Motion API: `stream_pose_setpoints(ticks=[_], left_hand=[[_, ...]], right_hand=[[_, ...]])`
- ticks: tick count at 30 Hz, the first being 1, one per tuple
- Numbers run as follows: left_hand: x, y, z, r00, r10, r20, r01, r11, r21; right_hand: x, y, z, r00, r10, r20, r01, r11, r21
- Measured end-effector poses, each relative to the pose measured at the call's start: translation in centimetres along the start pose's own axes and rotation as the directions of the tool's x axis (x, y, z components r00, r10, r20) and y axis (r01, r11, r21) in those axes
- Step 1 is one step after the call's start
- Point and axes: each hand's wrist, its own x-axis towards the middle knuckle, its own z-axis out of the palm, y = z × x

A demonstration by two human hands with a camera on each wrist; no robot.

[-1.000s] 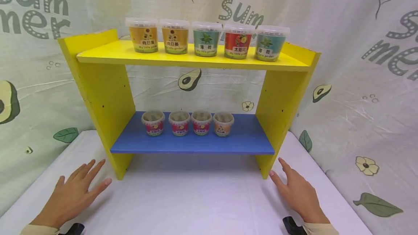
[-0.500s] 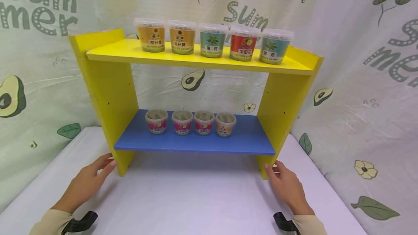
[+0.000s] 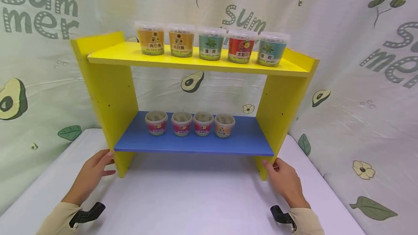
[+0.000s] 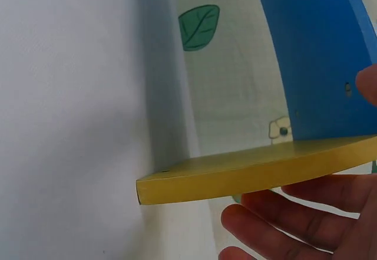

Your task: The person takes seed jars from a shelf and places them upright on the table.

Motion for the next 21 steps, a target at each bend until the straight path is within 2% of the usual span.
stream_pose_setpoints(ticks=[8, 15, 21], left_hand=[[0.9, 1.3, 0.9, 0.999, -0.010, -0.036, 0.010, 1.000, -0.002], [1.1, 2.1, 1.1, 0.995, -0.041, -0.088, 0.041, 0.999, 0.001], [0.9, 2.2, 0.8, 0.992, -0.070, -0.105, 0.071, 0.997, 0.005]], right_hand=[[0.0, -0.2, -1.0, 0.990, 0.012, -0.137, -0.004, 0.998, 0.060], [0.6, -1.5, -0.9, 0.982, 0.083, -0.172, -0.064, 0.991, 0.116], [1.0, -2.3, -0.4, 0.980, 0.085, -0.180, -0.052, 0.983, 0.177]])
